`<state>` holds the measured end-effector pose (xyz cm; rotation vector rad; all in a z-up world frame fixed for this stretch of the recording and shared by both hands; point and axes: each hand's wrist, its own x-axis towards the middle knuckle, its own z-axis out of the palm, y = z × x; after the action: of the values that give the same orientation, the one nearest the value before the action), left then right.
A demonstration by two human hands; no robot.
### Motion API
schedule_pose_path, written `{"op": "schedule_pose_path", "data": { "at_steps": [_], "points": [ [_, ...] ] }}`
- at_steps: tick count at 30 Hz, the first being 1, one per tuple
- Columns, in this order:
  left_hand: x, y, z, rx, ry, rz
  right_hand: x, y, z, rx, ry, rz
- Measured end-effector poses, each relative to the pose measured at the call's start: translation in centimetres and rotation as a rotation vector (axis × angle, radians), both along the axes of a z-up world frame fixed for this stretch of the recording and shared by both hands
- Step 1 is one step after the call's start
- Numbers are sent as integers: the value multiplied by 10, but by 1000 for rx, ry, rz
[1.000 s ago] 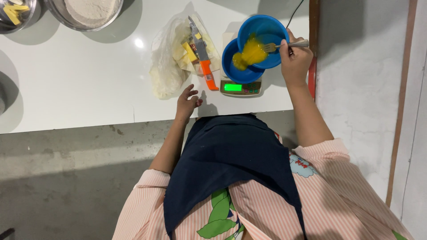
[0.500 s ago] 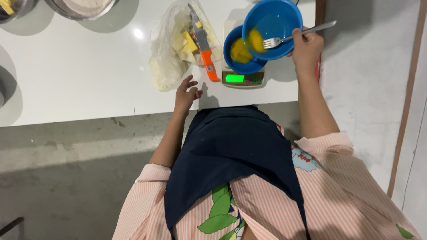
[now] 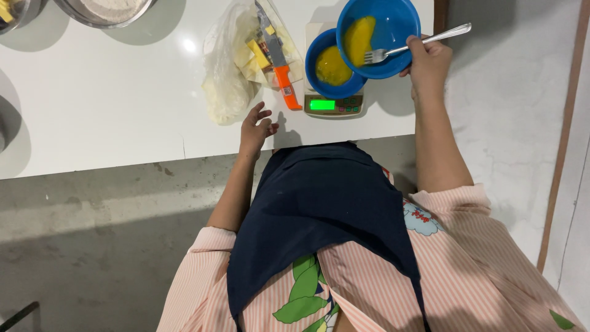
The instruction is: Preparing and measuring ingredients for baking, including cracking eggs and weighing condensed milk.
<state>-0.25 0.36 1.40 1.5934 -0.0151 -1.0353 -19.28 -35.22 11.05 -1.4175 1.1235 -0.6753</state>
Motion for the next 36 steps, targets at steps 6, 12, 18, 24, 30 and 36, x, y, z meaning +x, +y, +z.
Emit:
{"op": "schedule_pose_path", "data": {
  "at_steps": [6,12,18,24,30,36],
  "points": [
    [-1,0,-3,8,10,-2,-6,1,13,-27,-36,10],
    [-2,0,-9,0,19,0,-13,-1,17,-40,-72,2],
    [-4,-1,-7,10,15,-5,-13,1,30,1,-136,-13],
    [-5,-1,-15,-3,27,3,-13,1,29,-28,-92,-21],
    [-5,-18,-25,-58,41,-31,-14,3,24,-21,-62,-33],
    [-9,-74,-38,-146,-59,-118,-18,2,12,19,-50,-50]
  ]
}}
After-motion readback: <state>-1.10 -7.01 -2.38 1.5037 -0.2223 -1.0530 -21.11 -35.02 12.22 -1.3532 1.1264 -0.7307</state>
